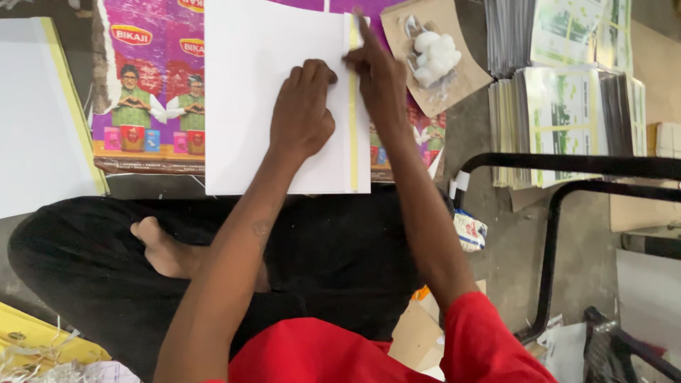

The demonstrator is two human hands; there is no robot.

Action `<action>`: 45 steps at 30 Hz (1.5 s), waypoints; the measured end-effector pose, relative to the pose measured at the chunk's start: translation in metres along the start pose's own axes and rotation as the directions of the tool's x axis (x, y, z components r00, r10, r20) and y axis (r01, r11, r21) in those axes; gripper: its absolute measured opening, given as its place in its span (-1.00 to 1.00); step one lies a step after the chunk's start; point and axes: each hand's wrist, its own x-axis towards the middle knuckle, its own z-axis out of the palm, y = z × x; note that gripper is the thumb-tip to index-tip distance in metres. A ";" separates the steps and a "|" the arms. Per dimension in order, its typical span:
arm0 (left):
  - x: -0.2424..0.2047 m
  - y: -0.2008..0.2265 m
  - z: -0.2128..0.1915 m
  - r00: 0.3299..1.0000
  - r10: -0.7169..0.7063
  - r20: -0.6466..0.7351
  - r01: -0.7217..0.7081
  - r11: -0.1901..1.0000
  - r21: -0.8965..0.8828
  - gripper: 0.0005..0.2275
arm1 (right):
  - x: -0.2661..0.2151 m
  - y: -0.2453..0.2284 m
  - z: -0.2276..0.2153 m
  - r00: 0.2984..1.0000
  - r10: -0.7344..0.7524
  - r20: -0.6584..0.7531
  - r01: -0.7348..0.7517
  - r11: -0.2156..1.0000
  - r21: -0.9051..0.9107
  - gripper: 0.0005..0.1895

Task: The person sits on the floor and assembles notebooks by inserting white paper stacks into printed covers. They repeatedly align the paper with the cover, press the spine, and smooth the edges to secure the assembly.

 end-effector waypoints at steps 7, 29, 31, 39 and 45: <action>0.002 0.010 -0.012 1.000 -0.016 -0.027 0.014 0.997 -0.071 -0.63 | 0.044 0.051 0.018 0.999 0.049 0.021 -0.050 0.998 0.028 -0.23; -0.067 -0.054 -0.073 0.854 -0.405 -0.327 0.459 0.882 0.109 -0.50 | -0.098 -0.125 -0.037 0.945 0.313 0.094 -0.319 0.946 0.060 -0.15; -0.076 -0.047 -0.082 0.844 -0.465 -0.268 0.496 0.867 0.058 -0.57 | -0.096 -0.125 -0.037 0.944 0.309 0.116 -0.314 0.949 0.024 -0.13; -0.081 -0.029 -0.082 0.849 -0.421 -0.320 0.445 0.895 0.004 -0.66 | -0.093 -0.130 -0.035 0.956 0.292 0.018 -0.290 0.954 -0.081 0.01; -0.091 -0.037 -0.067 0.855 -0.312 -0.415 0.341 0.940 -0.006 -0.66 | -0.095 -0.113 -0.025 0.868 0.493 0.053 -0.494 0.852 0.174 -0.09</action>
